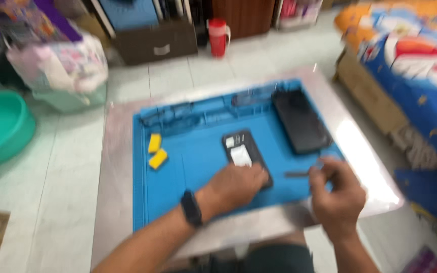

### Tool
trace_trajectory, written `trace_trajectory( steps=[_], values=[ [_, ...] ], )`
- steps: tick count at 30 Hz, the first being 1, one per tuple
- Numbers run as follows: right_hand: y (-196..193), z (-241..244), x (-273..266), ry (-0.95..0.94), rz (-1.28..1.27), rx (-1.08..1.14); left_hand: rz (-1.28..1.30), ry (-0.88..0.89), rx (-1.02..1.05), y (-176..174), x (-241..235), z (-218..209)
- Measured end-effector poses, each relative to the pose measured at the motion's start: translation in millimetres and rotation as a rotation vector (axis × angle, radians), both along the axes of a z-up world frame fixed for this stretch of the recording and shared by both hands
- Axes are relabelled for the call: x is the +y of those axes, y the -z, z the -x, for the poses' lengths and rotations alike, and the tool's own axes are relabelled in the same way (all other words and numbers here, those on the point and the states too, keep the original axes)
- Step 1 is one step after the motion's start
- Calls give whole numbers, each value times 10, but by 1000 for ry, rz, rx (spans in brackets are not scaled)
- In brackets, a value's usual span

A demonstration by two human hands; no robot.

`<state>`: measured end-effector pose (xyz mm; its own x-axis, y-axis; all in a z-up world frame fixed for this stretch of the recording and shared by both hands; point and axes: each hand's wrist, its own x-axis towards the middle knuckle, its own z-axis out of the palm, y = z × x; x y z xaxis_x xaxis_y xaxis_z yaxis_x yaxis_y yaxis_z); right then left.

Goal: The person uses a screwdriver to remove screws from the back of a smartphone placed on a blue work mat. They then use a prying tool to separate the back cover from the phone's body, eventually lifting the cover off to reveal the internal components.

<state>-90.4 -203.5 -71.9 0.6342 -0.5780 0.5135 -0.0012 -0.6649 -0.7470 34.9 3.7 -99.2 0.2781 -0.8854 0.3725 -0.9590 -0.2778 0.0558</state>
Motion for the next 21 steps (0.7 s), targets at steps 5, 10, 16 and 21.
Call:
trace_trajectory(
  steps=[5, 10, 16, 21],
  values=[
    [-56, 40, 77, -156, -118, -147, 167, 15, 351, -128, 78, -82],
    [-97, -13, 127, -229, -109, -122, 241, -60, 453, -192, 132, -133],
    [-16, -57, 176, -262, -80, -56, 207, -64, 400, -165, 173, -114],
    [42, -47, 191, -263, -121, -64, 252, -29, 486, -205, 180, -150]
  ],
)
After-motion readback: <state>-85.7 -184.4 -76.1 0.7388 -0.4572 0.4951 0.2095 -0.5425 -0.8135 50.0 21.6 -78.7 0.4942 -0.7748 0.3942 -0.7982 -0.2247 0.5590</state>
